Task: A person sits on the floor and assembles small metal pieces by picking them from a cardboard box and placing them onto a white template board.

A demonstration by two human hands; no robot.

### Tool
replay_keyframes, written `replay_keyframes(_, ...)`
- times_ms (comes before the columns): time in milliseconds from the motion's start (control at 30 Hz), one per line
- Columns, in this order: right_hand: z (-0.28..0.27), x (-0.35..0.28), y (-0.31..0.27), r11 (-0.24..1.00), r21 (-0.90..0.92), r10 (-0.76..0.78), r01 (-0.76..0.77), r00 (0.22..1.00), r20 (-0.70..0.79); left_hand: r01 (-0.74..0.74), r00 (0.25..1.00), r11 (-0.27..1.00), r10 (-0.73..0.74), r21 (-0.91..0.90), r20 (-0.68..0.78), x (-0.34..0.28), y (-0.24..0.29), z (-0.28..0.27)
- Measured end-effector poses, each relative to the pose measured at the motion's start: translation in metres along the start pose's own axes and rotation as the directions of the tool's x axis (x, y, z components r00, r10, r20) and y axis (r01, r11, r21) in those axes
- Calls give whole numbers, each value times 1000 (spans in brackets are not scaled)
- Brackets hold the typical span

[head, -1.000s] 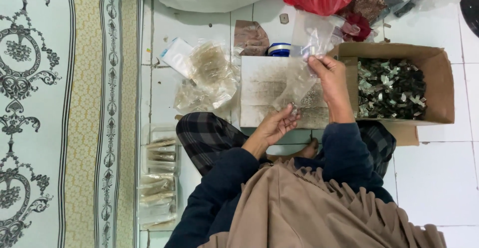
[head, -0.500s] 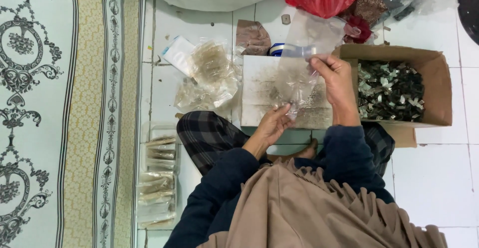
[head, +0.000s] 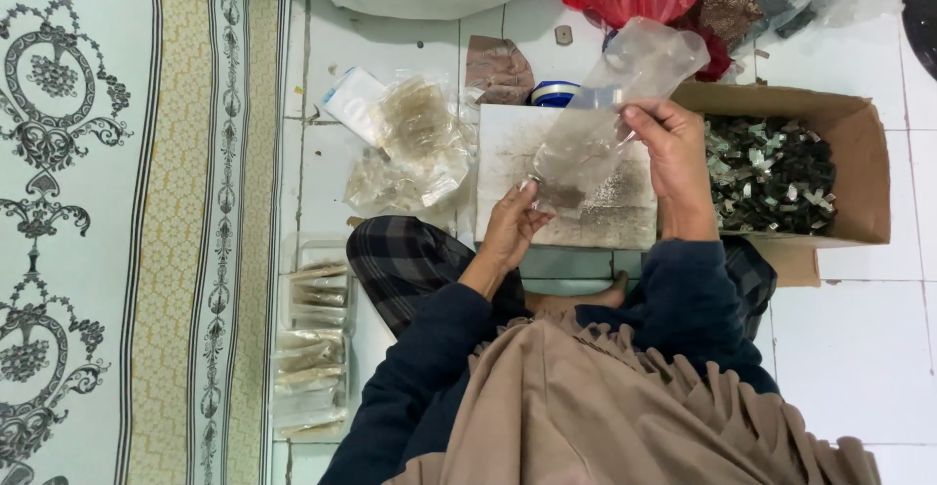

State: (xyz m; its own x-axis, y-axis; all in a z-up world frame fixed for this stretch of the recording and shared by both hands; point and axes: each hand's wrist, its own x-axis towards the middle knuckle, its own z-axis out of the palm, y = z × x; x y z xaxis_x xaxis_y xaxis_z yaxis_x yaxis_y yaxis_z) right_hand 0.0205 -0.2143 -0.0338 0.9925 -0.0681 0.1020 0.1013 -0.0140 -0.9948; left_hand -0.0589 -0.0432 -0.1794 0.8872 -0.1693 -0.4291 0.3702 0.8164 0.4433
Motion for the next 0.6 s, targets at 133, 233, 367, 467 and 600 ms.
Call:
replay_keyframes(133,-1,2,7,1000,-2,-2,2,1000,8,-40,999,983,37,179,21,-2,5,-1)
replay_keyframes(233,0,3,12,1000,1,-1,1,1000,27,-70,996,945,50,319,70,-5,7,1)
replay_keyframes(367,1,3,12,1000,17,0,-1,997,82,-189,976,815,91,548,200,-20,38,34)
replay_keyframes(467,-4,9,25,998,-39,45,-40,986,160,-263,963,620,128,740,236,-17,40,44)
replay_keyframes(600,-7,17,23,998,-65,17,-8,990,141,-353,935,498,159,792,317,35,30,15)
